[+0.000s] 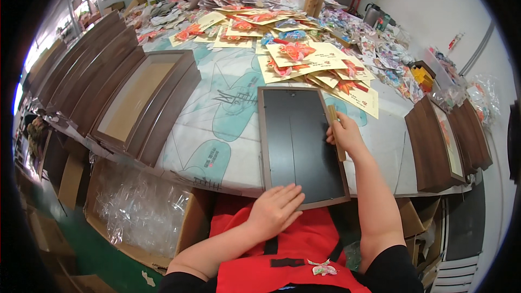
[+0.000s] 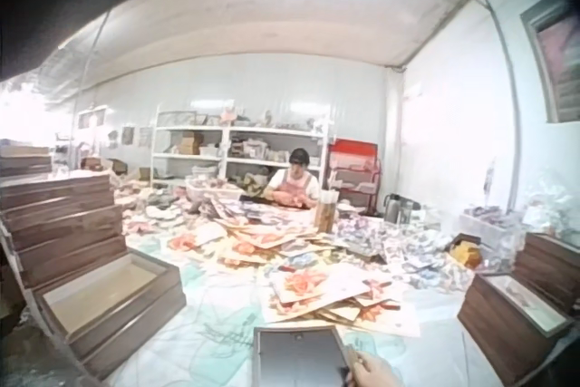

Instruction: The person assembles wooden picture frames by inserting a backing board and a decorative paper featuring a red fish design into the frame. They use a small wooden stick to press the backing into place and smooth the contents. The person repeats this process for multiple frames, occasionally peeling off protective plastic film from the frame's surface.

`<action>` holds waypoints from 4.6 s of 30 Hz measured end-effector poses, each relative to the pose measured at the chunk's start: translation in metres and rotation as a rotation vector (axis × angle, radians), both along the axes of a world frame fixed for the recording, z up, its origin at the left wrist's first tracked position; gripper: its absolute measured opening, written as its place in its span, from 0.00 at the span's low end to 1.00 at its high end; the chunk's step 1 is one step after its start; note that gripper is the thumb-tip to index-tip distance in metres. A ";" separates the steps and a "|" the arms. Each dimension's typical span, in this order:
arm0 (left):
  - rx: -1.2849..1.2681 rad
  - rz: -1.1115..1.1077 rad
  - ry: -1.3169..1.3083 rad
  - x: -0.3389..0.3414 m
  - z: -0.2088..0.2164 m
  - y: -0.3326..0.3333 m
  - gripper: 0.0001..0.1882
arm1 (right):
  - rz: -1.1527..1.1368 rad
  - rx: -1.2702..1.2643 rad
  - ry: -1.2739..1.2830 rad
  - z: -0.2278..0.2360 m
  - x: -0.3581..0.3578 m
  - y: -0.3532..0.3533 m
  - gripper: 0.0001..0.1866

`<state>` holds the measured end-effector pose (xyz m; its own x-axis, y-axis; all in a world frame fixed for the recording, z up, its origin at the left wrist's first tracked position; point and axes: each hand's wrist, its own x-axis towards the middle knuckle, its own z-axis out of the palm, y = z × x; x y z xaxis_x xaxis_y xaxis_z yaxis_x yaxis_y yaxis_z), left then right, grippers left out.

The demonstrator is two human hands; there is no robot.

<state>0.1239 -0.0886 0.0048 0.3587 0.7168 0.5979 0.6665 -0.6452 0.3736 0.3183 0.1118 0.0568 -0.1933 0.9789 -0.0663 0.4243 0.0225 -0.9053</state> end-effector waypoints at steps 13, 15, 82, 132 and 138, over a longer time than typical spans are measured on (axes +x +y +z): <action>-0.015 -0.027 0.054 0.016 -0.002 -0.007 0.23 | 0.049 0.390 -0.786 -0.007 0.000 0.017 0.10; -0.020 -0.029 0.053 0.016 -0.001 -0.007 0.23 | 0.060 0.441 -0.898 -0.003 -0.006 0.009 0.10; -0.244 -0.144 0.035 0.019 0.023 0.035 0.27 | 0.375 0.298 -0.804 0.015 0.035 -0.144 0.13; -0.612 0.301 -0.945 -0.044 -0.010 0.087 0.28 | -0.135 0.062 0.226 -0.044 0.008 -0.093 0.39; -0.608 0.309 -0.973 -0.039 -0.012 0.078 0.28 | 0.001 -0.068 0.424 -0.039 0.014 -0.147 0.51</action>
<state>0.0852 -0.0107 -0.0076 -0.2959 0.9536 0.0549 0.0289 -0.0485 0.9984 0.3322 -0.0354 0.0180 -0.2180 0.9749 -0.0452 0.0142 -0.0431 -0.9990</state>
